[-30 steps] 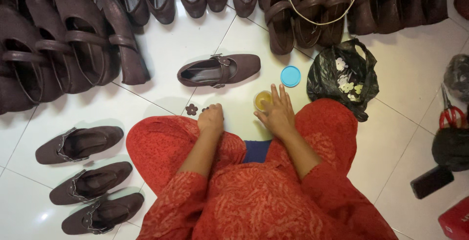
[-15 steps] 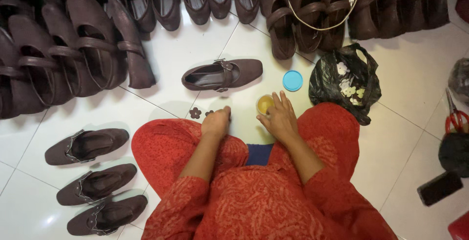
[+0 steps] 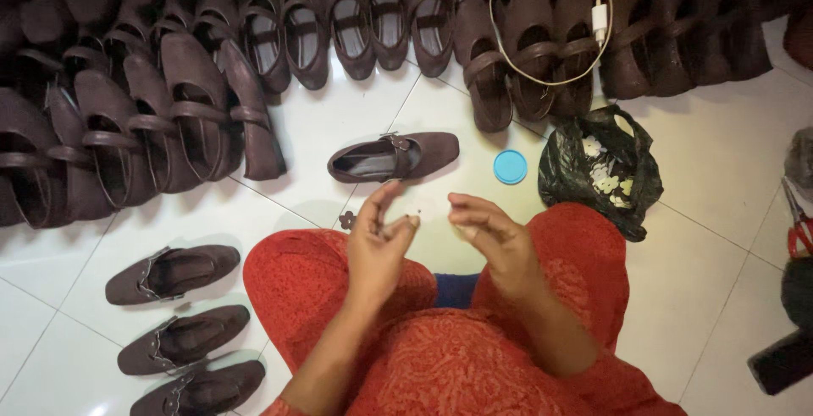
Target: The person sits on the floor and attaches small flower-shaped decorations to the straps of several brown shoes. They pick up each shoe, place the decorations on the strap, and then set the shoe down. The person repeats this process for multiple shoes.
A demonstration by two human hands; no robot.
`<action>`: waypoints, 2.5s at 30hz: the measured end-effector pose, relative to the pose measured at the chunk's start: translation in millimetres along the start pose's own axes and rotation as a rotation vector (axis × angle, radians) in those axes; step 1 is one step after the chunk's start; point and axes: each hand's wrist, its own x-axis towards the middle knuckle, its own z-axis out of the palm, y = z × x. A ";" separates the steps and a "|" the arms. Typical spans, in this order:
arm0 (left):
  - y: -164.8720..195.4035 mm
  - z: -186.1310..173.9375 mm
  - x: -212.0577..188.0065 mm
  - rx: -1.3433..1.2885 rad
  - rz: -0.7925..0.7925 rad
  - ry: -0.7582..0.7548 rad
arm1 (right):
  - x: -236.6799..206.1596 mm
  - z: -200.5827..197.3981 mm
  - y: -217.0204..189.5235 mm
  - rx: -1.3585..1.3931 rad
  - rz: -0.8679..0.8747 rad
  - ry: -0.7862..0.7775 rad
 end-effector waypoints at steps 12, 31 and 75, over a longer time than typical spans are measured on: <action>68.4 24.5 -44.7 -0.111 -0.190 -0.113 | -26.0 27.4 -78.2 -0.547 -0.375 0.088; 61.0 23.3 -37.9 -0.061 -0.255 -0.143 | -23.9 25.5 -69.2 -0.909 -0.650 0.098; 28.9 -7.8 -11.4 -0.324 -0.674 -0.309 | -14.5 2.3 -26.6 -0.561 -0.726 0.046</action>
